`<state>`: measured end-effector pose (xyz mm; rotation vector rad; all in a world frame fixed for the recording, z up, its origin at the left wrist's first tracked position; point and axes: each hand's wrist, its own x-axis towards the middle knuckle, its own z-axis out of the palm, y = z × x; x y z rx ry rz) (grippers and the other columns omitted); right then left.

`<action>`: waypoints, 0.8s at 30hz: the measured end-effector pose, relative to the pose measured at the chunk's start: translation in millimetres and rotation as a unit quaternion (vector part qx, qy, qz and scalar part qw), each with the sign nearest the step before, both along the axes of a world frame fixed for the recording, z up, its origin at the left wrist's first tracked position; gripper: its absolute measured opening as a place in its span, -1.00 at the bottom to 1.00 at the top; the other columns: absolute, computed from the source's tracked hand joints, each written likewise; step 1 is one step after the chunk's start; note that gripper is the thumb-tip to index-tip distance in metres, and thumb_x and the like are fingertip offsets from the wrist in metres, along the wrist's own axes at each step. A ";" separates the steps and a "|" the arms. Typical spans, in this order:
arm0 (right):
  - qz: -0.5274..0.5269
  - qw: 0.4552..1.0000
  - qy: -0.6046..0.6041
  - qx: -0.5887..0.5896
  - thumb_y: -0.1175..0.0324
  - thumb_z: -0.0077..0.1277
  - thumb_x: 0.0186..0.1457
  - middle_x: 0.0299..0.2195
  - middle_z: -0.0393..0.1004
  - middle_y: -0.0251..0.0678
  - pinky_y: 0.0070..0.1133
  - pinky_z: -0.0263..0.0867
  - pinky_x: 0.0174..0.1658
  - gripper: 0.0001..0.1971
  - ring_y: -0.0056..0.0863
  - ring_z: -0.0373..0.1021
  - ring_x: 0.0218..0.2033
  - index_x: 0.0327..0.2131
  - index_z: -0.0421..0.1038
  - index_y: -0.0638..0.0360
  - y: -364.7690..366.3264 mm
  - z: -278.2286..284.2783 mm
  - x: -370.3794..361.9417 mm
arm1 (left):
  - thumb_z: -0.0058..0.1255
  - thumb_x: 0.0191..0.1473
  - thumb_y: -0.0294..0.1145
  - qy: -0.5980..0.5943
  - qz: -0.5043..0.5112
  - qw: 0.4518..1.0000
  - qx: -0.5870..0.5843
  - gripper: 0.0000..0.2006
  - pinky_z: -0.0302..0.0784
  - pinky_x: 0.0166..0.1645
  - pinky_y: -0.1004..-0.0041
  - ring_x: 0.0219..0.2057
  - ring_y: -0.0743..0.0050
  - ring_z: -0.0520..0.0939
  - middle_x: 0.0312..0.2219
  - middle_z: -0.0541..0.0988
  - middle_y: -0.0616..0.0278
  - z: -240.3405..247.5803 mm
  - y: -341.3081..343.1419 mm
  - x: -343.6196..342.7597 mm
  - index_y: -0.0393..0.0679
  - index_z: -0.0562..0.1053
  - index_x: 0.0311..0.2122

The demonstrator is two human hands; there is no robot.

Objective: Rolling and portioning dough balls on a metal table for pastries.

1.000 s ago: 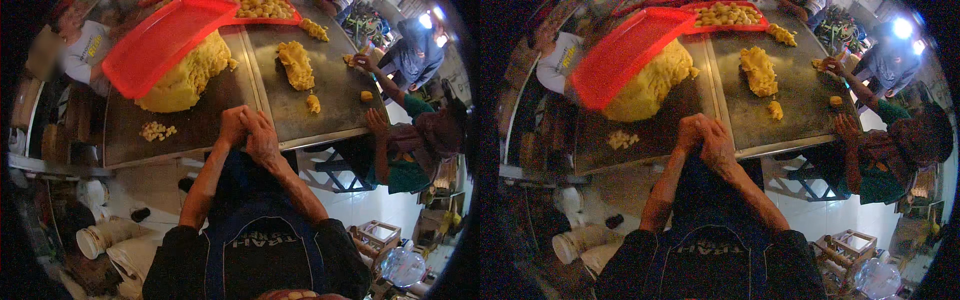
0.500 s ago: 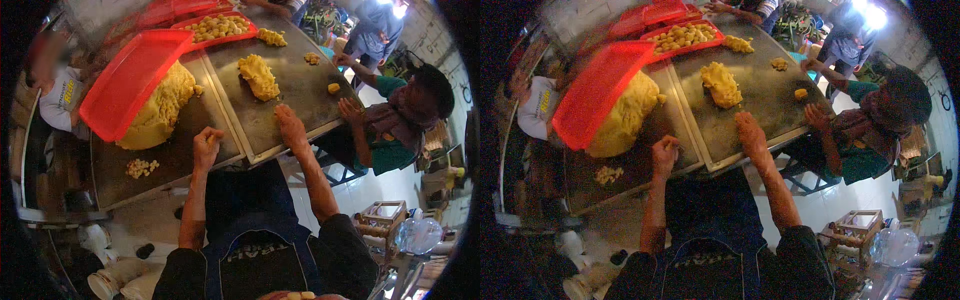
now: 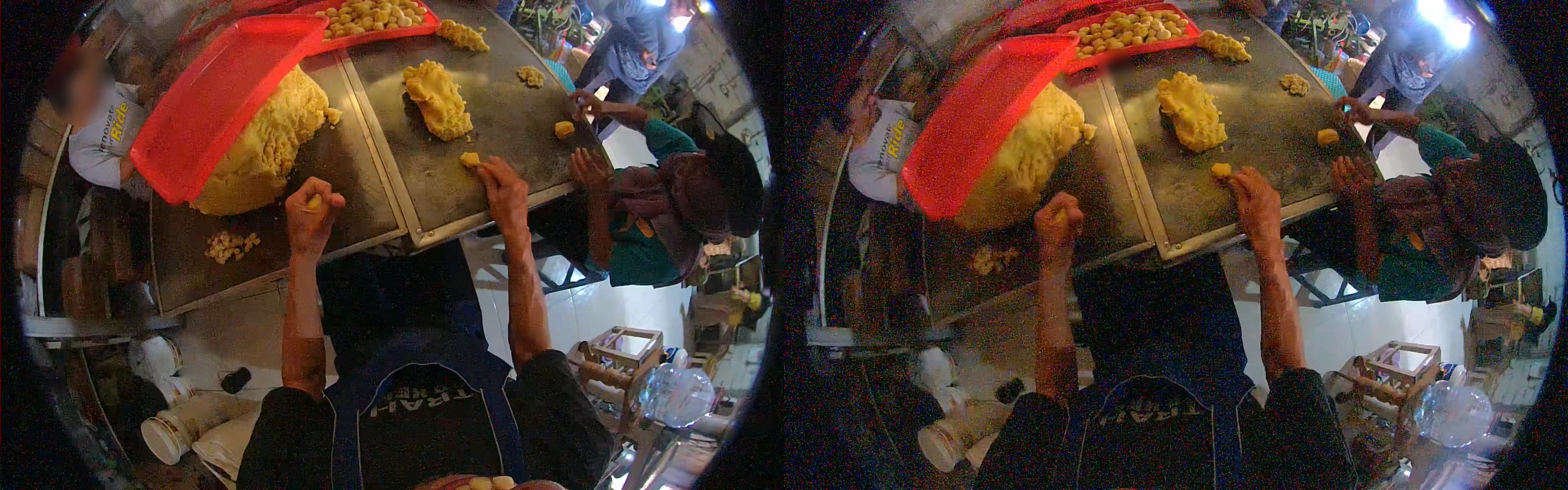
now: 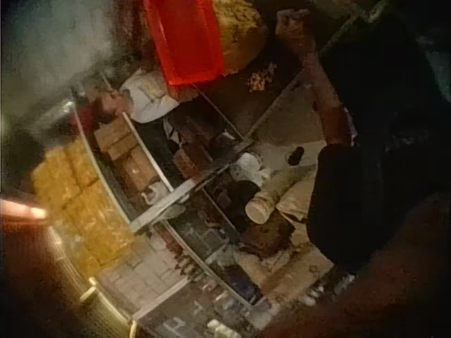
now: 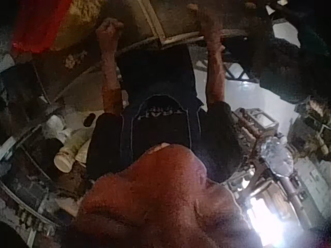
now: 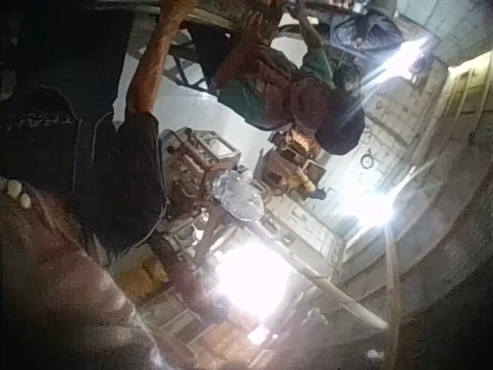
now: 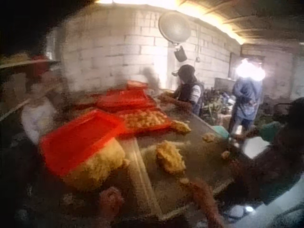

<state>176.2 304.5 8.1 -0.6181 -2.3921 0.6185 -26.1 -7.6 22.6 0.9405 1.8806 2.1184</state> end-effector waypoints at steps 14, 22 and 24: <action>-0.049 0.992 -0.030 0.111 0.40 0.07 0.20 0.03 0.50 0.05 -0.32 0.29 0.21 -0.76 0.00 0.35 0.16 -0.09 0.53 0.25 18.1 0.6 7.8 | 0.30 0.10 -0.24 0.092 0.126 0.978 -0.137 -0.72 0.44 -0.23 0.45 -0.37 0.51 0.49 -0.42 0.49 0.34 -4.7 18.5 17.0 -0.22 0.51 -0.44; -0.054 0.977 -0.032 0.205 0.43 -0.09 0.25 0.12 0.43 -0.02 -0.26 0.25 0.24 -0.66 -0.07 0.26 0.25 0.09 0.42 0.19 39.5 -52.7 4.6 | 0.10 0.26 -0.05 -0.045 -0.088 0.994 0.054 -0.60 0.44 -0.46 0.49 -0.57 0.50 0.54 -0.48 0.60 0.25 -7.9 36.4 12.5 -0.28 0.60 -0.29; -0.054 0.989 -0.031 0.135 0.43 -0.09 0.26 0.13 0.42 -0.01 -0.26 0.24 0.25 -0.66 -0.06 0.25 0.25 0.09 0.42 0.20 40.6 -34.5 0.5 | 0.08 0.23 0.11 -0.099 0.030 0.994 -0.023 -0.46 0.37 -0.56 0.50 -0.62 0.56 0.53 -0.61 0.55 0.27 20.9 42.1 37.9 -0.29 0.56 -0.43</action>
